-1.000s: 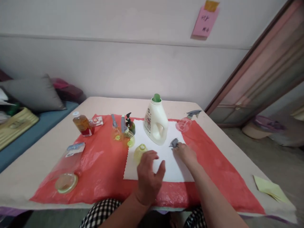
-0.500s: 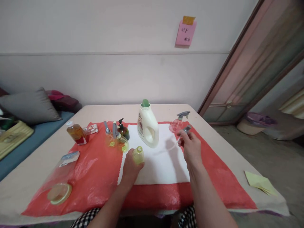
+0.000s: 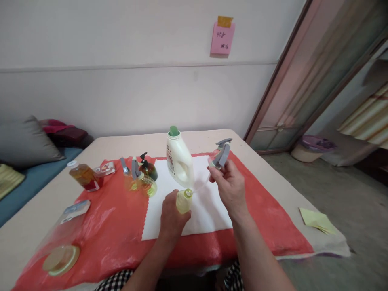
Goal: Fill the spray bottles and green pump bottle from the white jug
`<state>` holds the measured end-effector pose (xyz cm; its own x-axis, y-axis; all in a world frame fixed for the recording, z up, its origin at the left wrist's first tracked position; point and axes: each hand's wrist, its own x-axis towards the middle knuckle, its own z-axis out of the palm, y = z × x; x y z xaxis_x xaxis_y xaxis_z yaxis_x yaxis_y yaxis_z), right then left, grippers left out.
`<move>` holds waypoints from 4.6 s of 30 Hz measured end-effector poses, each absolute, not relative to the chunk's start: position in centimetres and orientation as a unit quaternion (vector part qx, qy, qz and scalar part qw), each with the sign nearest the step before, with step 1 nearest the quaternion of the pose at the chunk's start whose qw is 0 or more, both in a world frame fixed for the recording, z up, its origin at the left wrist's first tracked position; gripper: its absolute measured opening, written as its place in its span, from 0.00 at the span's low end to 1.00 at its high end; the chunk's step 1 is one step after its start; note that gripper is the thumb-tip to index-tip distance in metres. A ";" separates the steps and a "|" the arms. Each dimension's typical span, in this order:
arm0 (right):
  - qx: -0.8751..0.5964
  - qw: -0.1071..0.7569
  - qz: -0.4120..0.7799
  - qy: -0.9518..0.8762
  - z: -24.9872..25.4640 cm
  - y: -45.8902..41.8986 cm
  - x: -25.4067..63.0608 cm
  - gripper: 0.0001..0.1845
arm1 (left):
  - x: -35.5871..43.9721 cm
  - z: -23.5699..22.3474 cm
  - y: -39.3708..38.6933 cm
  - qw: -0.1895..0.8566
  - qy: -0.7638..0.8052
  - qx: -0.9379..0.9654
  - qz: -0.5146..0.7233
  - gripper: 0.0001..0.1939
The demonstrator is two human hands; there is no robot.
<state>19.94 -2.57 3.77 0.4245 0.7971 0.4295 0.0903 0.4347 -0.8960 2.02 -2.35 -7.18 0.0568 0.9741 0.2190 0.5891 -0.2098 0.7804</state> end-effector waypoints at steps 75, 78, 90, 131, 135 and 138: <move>-0.427 0.745 0.421 -0.292 0.0 -1.9 18.7 0.11 | 6.2 -4.5 -4.6 0.737 0.329 0.330 0.491 0.34; -0.411 0.771 0.426 -0.233 0.1 -1.6 18.6 0.12 | 6.1 -4.6 -4.4 0.657 0.356 0.424 0.511 0.43; -0.447 0.723 0.453 -0.267 -1.2 -2.1 19.2 0.15 | 5.4 -4.8 -4.2 0.794 0.329 0.292 0.419 0.31; -0.736 0.605 0.098 -0.287 -7.4 13.2 38.9 0.15 | 5.7 -7.5 -3.2 0.701 0.449 0.509 0.218 0.23; -0.753 0.575 0.110 -0.300 -8.7 13.0 39.3 0.17 | 5.6 -7.3 -3.1 0.700 0.447 0.511 0.220 0.22; -0.752 0.572 0.110 -0.309 -8.3 11.6 39.3 0.19 | 5.6 -7.5 -3.3 0.691 0.453 0.514 0.231 0.21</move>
<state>39.34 11.55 -8.33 0.7852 0.5901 0.1877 0.3386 -0.1553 -0.9280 5.61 -3.28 -7.51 0.4838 0.7844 -0.3881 0.1468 0.3644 0.9196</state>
